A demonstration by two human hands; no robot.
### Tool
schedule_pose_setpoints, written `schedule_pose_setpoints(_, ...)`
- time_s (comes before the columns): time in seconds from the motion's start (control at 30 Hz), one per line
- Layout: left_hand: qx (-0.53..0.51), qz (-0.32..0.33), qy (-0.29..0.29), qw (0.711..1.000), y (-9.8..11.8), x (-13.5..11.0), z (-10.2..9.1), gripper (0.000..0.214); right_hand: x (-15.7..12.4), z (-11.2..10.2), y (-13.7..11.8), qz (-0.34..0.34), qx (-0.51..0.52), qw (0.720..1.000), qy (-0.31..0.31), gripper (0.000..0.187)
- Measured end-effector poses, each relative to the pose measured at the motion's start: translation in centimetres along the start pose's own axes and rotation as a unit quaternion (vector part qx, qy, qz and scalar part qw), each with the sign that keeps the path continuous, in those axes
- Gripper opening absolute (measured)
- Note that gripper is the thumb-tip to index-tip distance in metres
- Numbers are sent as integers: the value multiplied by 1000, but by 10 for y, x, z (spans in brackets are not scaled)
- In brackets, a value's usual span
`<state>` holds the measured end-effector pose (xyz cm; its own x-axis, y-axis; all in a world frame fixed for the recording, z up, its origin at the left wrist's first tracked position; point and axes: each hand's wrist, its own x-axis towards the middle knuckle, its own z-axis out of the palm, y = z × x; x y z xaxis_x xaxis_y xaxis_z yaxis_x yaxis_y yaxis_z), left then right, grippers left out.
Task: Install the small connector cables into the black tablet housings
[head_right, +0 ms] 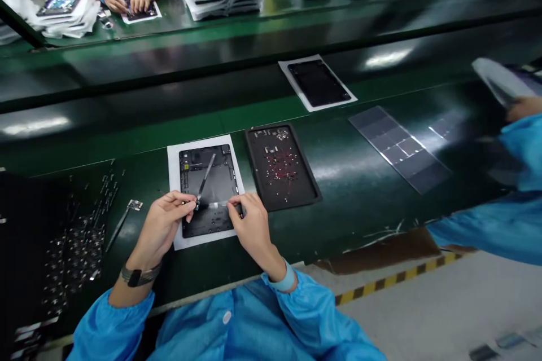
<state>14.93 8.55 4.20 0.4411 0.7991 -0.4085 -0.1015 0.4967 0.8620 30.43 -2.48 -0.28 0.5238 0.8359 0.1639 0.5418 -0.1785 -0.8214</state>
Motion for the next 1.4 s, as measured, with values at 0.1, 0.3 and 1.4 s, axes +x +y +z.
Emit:
schedule_pose_setpoints(0.1,-6,0,1,1000,-1,0,1,20,-4,4,1,52,70,996,12,9)
schedule_pose_setpoints(0.3,-6,-10,-6,1000,-6,1,2,20,-5,5,4,67,98,993,-12,13)
schedule_pose_setpoints(1.4,85,-67,-27,994,-22,-5,19,18,3,-25,-4,84,173,962,-194,10)
